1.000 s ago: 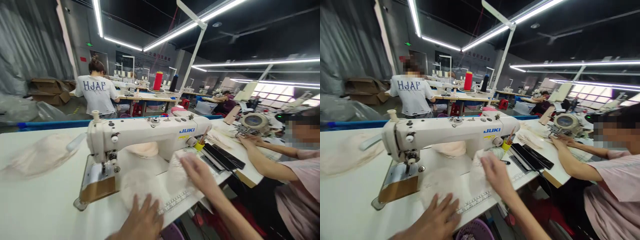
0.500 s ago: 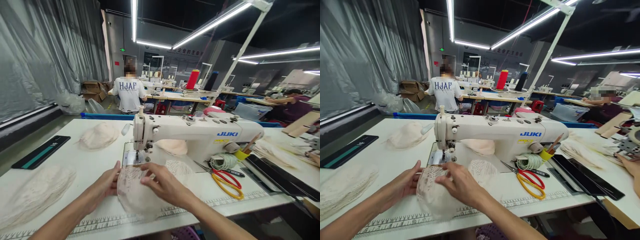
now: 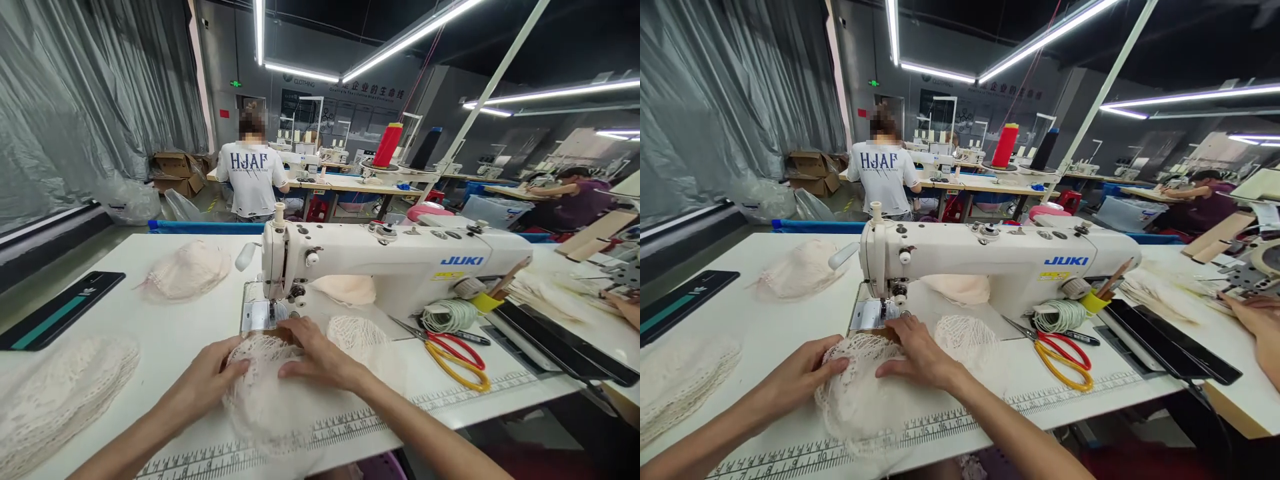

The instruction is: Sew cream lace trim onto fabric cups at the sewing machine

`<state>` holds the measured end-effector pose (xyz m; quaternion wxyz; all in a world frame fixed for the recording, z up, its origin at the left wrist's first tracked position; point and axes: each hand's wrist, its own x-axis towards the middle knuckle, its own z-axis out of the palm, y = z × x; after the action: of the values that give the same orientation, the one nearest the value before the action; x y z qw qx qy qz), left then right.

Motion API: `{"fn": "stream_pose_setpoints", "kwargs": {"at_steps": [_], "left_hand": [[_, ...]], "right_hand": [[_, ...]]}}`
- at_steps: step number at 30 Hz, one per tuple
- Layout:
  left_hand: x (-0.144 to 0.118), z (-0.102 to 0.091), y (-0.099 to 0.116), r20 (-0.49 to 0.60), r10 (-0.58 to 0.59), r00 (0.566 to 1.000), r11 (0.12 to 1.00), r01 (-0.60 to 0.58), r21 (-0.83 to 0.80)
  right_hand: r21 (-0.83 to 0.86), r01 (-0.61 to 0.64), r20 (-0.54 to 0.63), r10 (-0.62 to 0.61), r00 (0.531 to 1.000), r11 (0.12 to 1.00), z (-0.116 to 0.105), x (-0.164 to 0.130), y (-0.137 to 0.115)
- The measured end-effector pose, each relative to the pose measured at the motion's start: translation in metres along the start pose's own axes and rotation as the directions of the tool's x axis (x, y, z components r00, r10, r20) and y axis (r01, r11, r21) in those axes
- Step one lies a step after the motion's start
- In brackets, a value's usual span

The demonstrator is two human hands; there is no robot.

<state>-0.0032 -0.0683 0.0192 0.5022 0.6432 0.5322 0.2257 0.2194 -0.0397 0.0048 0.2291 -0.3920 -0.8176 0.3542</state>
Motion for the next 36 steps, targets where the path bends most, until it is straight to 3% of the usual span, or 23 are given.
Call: {"fn": "stream_pose_setpoints", "kwargs": {"at_steps": [3, 5, 9, 12, 16, 19, 23, 27, 32, 36], "left_hand": [[-0.017, -0.006, -0.001, 0.062, -0.032, 0.998, 0.989, 0.041, -0.142], [-0.027, -0.010, -0.003, 0.070, -0.076, 0.995, 0.978, 0.088, -0.192], [-0.025, -0.016, -0.001, 0.018, -0.031, 0.999, 0.997, 0.032, -0.076], [-0.007, -0.012, 0.007, 0.024, 0.067, 0.997, 0.998, -0.067, 0.017], [0.008, -0.003, 0.010, 0.076, 0.088, 0.993, 0.996, -0.085, -0.033], [0.005, -0.001, 0.004, 0.089, 0.054, 0.995, 0.992, -0.043, -0.122], [-0.006, -0.002, 0.001, 0.151, 0.015, 0.988, 0.951, 0.033, -0.308], [-0.012, -0.004, 0.011, 0.195, 0.010, 0.981, 0.964, 0.042, -0.262], [-0.011, 0.000, 0.016, 0.120, -0.023, 0.992, 0.995, 0.034, -0.093], [-0.013, 0.006, 0.014, 0.066, 0.019, 0.998, 0.985, -0.007, -0.173]], "right_hand": [[0.270, -0.079, 0.122, 0.048, 0.991, 0.960, 0.002, 0.015, 0.001], [0.360, -0.105, 0.168, 0.047, 0.985, 0.927, 0.003, 0.018, -0.001], [0.435, -0.131, 0.237, 0.027, 0.971, 0.891, 0.006, 0.019, -0.012], [0.453, -0.138, 0.267, 0.014, 0.964, 0.881, 0.007, 0.021, -0.022], [0.430, -0.157, 0.261, 0.044, 0.964, 0.889, 0.006, 0.018, -0.022], [0.384, -0.186, 0.288, 0.074, 0.955, 0.905, 0.004, 0.011, -0.017], [0.371, -0.124, 0.279, 0.017, 0.960, 0.920, 0.007, 0.005, -0.015], [0.371, -0.146, 0.229, 0.062, 0.971, 0.917, 0.009, 0.002, -0.022], [0.371, -0.178, 0.206, 0.106, 0.973, 0.911, 0.005, -0.002, -0.030], [0.442, -0.151, 0.205, 0.064, 0.977, 0.884, 0.002, -0.006, -0.033]]}}
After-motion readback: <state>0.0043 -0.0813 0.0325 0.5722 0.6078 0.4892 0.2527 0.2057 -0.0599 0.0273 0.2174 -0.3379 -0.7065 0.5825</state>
